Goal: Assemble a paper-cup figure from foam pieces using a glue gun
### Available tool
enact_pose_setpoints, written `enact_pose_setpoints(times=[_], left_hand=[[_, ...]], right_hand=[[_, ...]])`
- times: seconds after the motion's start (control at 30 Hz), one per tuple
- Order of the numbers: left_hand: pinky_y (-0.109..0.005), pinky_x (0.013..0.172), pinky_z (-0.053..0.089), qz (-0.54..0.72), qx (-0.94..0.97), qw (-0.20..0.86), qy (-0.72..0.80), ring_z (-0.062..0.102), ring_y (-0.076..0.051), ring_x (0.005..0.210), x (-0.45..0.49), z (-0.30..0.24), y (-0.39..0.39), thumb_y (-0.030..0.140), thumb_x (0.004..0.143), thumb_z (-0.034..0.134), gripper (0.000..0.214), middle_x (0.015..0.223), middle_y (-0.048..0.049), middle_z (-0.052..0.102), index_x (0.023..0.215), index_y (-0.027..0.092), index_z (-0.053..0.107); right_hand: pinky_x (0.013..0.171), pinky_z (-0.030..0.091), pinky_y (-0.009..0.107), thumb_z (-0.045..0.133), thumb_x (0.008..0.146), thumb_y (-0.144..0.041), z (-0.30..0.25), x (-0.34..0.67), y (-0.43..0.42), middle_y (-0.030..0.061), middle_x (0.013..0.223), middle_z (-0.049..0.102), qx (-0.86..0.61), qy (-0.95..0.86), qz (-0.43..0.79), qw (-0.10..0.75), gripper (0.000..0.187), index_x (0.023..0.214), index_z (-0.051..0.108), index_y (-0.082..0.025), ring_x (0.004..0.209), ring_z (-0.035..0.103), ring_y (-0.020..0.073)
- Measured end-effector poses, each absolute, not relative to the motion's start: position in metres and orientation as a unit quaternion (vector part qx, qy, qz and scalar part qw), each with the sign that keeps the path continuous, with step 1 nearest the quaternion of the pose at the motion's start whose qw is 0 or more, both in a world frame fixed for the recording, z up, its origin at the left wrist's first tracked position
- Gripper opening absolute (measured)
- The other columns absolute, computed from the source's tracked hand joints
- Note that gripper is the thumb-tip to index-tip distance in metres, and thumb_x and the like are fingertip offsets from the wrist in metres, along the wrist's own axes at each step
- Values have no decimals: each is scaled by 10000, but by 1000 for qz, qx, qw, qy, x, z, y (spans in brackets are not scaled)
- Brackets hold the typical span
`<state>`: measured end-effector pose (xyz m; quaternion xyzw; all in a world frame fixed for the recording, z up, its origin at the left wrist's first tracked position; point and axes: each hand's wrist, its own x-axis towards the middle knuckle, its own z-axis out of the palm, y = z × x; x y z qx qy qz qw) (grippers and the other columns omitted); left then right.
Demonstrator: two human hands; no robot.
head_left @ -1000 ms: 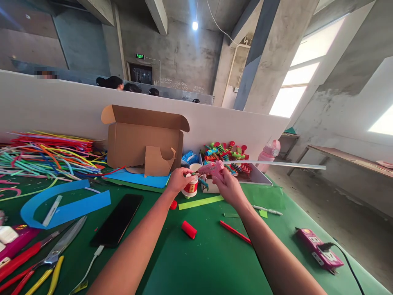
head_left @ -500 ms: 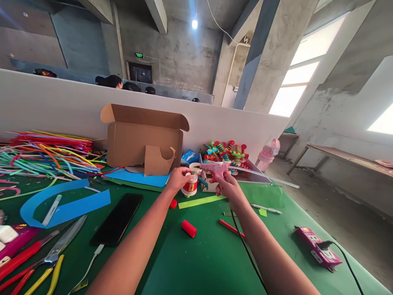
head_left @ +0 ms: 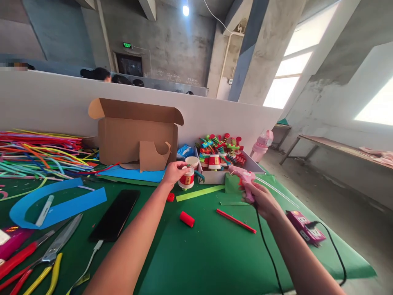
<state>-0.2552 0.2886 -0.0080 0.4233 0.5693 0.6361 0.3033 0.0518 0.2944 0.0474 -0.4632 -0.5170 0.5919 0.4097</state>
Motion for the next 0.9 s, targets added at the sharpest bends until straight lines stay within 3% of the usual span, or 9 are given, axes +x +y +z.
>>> enact_pose_setpoints(times=[0.17,0.33,0.47,0.57,0.63,0.7,0.8,0.9], left_hand=[[-289,660,473,635,427,314,562,617,-178,684,-257,-7,286,422,446,836,434,713,-21,707,772,171,699],[-298,695,481,618,454,306,564,590,-177,748,-258,-2,280,440,441,850,504,773,-21,670,832,175,673],[-304,797,483,626,466,247,574,591,-178,872,-267,10,271,402,554,804,515,953,-59,660,992,175,656],[-286,823,472,643,448,89,614,589,-186,944,-275,23,254,380,678,722,415,1068,-69,662,1042,190,659],[-276,800,473,626,462,-25,628,597,-186,925,-277,30,237,344,728,680,319,1056,-54,673,1014,202,679],[-274,762,481,580,517,-67,626,610,-178,835,-275,29,216,314,769,637,201,956,-41,686,924,206,705],[-279,701,499,466,631,21,619,631,-197,781,-270,12,190,312,794,600,155,859,-47,712,810,229,730],[-323,769,529,342,705,137,606,664,-222,855,-265,-15,175,228,760,586,228,946,-48,744,903,271,758]], right_hand=[[443,395,230,632,746,-629,37,125,268,2,573,561,-593,-609,401,342,469,721,665,-161,494,455,112],[457,329,274,456,673,-822,6,171,254,-9,484,473,-670,-647,268,248,668,677,638,-179,473,453,153],[511,363,301,414,729,-757,-21,181,260,39,525,564,-683,-689,161,180,553,572,508,-235,532,546,207],[524,370,300,418,796,-644,-31,176,261,34,556,600,-671,-714,128,151,433,615,457,-253,573,591,231],[533,382,303,416,816,-616,-34,172,260,30,574,612,-666,-720,117,156,397,648,447,-258,593,611,242],[546,397,309,415,818,-622,-36,169,260,32,587,616,-660,-725,109,165,395,661,441,-260,611,618,249],[561,409,316,406,826,-627,-40,168,263,43,620,626,-645,-740,96,166,401,669,440,-259,637,620,251],[571,413,314,400,854,-611,-42,172,264,55,665,645,-635,-751,63,169,417,658,469,-250,655,626,242]])
